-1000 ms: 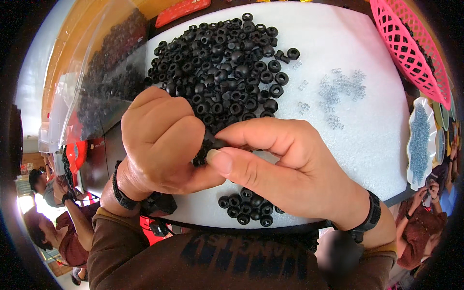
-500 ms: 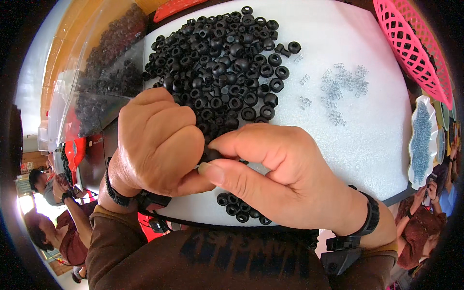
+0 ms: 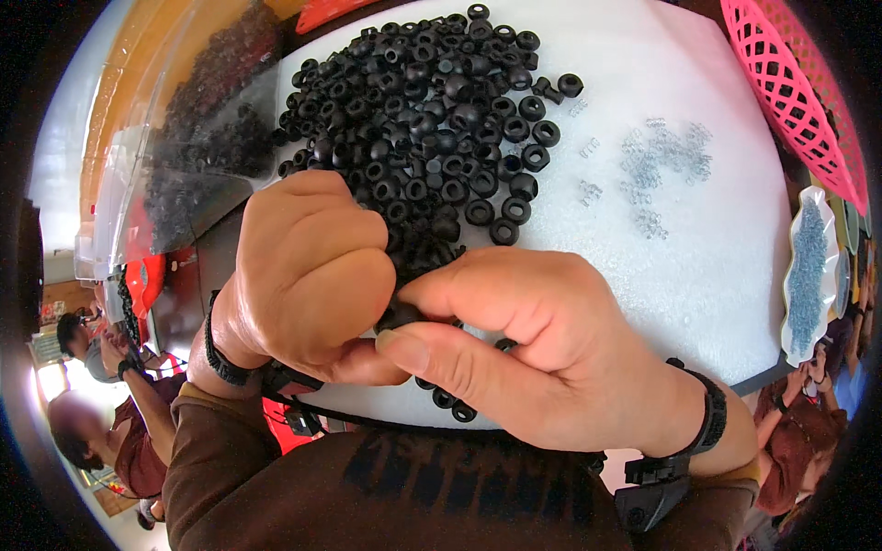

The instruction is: The recorder is manually assembling small black rubber grommets or plugs by inserting small metal or plastic rings into them at a production table.

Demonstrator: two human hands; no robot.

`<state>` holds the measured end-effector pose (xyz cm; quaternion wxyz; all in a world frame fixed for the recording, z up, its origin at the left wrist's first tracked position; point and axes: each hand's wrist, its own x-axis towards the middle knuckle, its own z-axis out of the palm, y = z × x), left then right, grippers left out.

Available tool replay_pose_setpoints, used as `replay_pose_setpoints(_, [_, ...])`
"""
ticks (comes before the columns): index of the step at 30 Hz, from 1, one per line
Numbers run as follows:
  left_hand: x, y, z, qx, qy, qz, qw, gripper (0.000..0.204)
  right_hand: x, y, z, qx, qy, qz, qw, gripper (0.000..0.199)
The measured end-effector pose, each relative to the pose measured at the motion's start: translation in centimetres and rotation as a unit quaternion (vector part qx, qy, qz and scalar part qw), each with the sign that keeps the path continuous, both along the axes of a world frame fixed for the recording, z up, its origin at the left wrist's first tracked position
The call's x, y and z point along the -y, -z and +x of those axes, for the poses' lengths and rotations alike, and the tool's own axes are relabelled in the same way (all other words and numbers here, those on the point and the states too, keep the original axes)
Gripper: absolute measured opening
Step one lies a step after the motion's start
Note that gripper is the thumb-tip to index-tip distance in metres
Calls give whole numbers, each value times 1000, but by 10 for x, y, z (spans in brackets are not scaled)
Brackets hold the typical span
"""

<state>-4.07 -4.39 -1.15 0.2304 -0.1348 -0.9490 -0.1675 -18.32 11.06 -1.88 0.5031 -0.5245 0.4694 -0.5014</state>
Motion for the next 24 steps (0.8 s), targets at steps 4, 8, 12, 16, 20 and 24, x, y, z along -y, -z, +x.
replay_pose_setpoints(4, [1, -2, 2, 0, 9, 3, 1000, 31, -1, 1, 1, 11, -6, 21, 1000, 24])
replay_pose_setpoints(8, [-3, 0, 6, -45, 5, -16, 999, 23, 0, 1, 3, 13, -3, 12, 1000, 25])
replay_pose_setpoints(12, [-2, -3, 12, 0, 44, -29, 999, 21, 0, 1, 1, 24, -18, -6, 1000, 27])
replay_pose_setpoints(16, [-6, 3, 4, -92, -14, -48, 994, 30, 1, -2, 12, 111, 43, 18, 993, 31])
replay_pose_setpoints(20, [-5, -3, 2, -101, -49, -33, 993, 38, 1, 7, 8, 84, 53, -20, 995, 31])
replay_pose_setpoints(24, [-6, -3, 0, -112, -50, -22, 992, 41, 1, 5, 2, 40, 26, -28, 998, 30])
